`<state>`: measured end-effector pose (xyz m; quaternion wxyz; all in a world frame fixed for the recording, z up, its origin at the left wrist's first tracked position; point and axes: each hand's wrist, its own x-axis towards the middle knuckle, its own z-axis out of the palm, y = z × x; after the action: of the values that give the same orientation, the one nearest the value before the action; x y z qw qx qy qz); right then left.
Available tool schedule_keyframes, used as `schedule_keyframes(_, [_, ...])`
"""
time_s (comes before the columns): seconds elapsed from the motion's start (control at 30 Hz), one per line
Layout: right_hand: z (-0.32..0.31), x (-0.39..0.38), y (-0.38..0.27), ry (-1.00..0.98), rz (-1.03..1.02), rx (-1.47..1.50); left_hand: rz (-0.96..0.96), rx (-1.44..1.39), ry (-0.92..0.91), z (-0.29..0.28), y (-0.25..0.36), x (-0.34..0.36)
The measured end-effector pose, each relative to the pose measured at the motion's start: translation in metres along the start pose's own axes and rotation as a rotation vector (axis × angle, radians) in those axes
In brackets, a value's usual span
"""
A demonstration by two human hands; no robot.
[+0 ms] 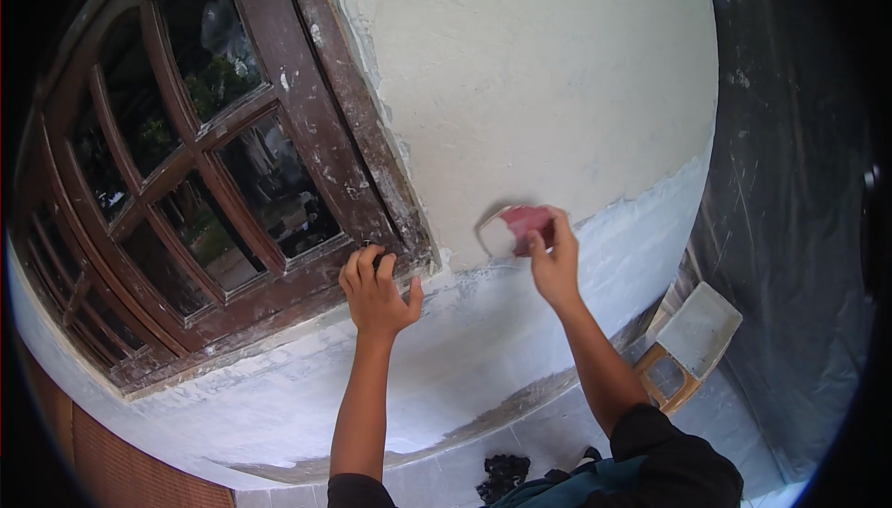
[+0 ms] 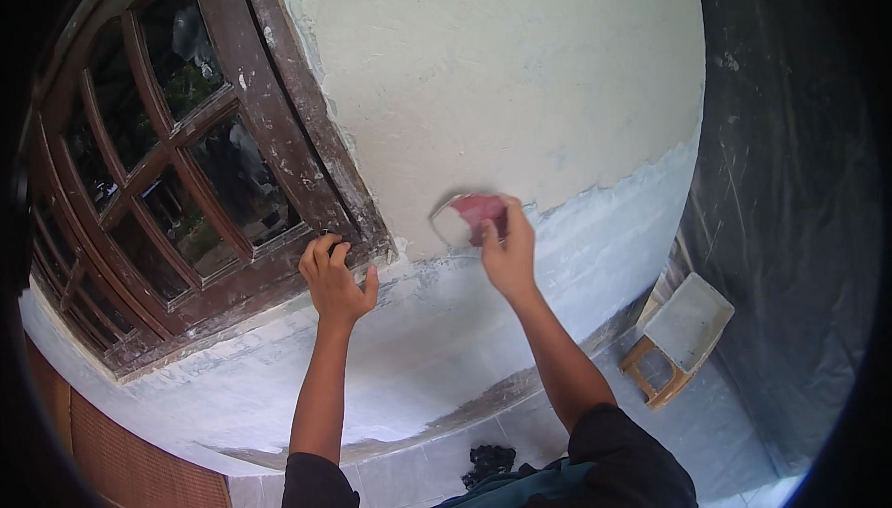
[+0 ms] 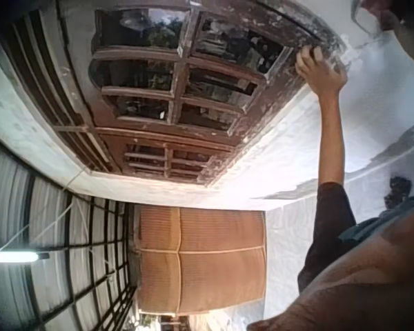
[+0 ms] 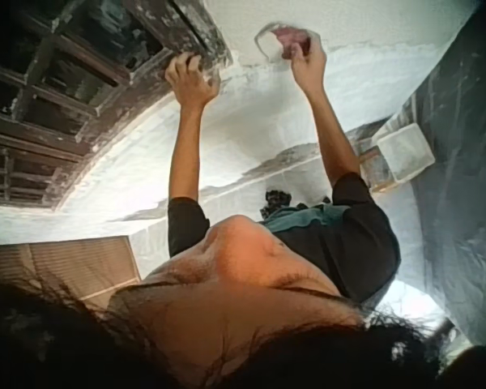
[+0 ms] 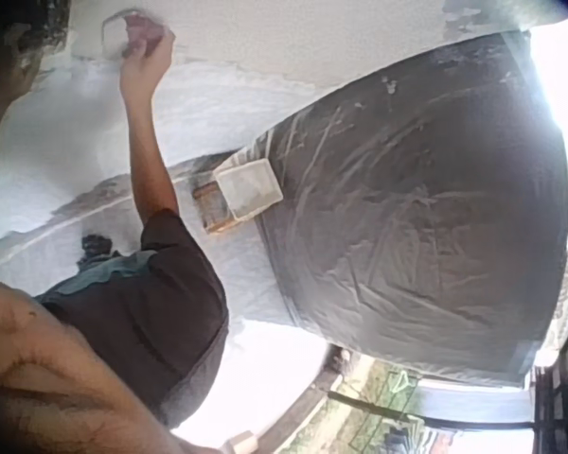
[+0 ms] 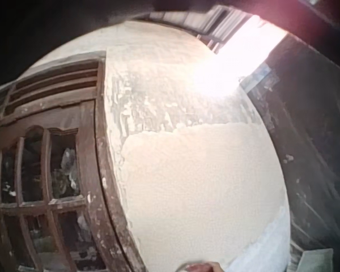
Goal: The person applies wall filler from a tray onto an interior wall surface using a putty knife and a plaster hawk, smoothing it over the wall.
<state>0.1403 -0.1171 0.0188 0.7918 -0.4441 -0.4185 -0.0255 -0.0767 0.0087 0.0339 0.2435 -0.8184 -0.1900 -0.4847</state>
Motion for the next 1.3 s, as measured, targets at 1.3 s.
schedule_keyframes(1.3, [0.015,-0.014,0.015,0.073,0.051,-0.009,0.039,-0.021,0.023,-0.001,-0.001,0.001])
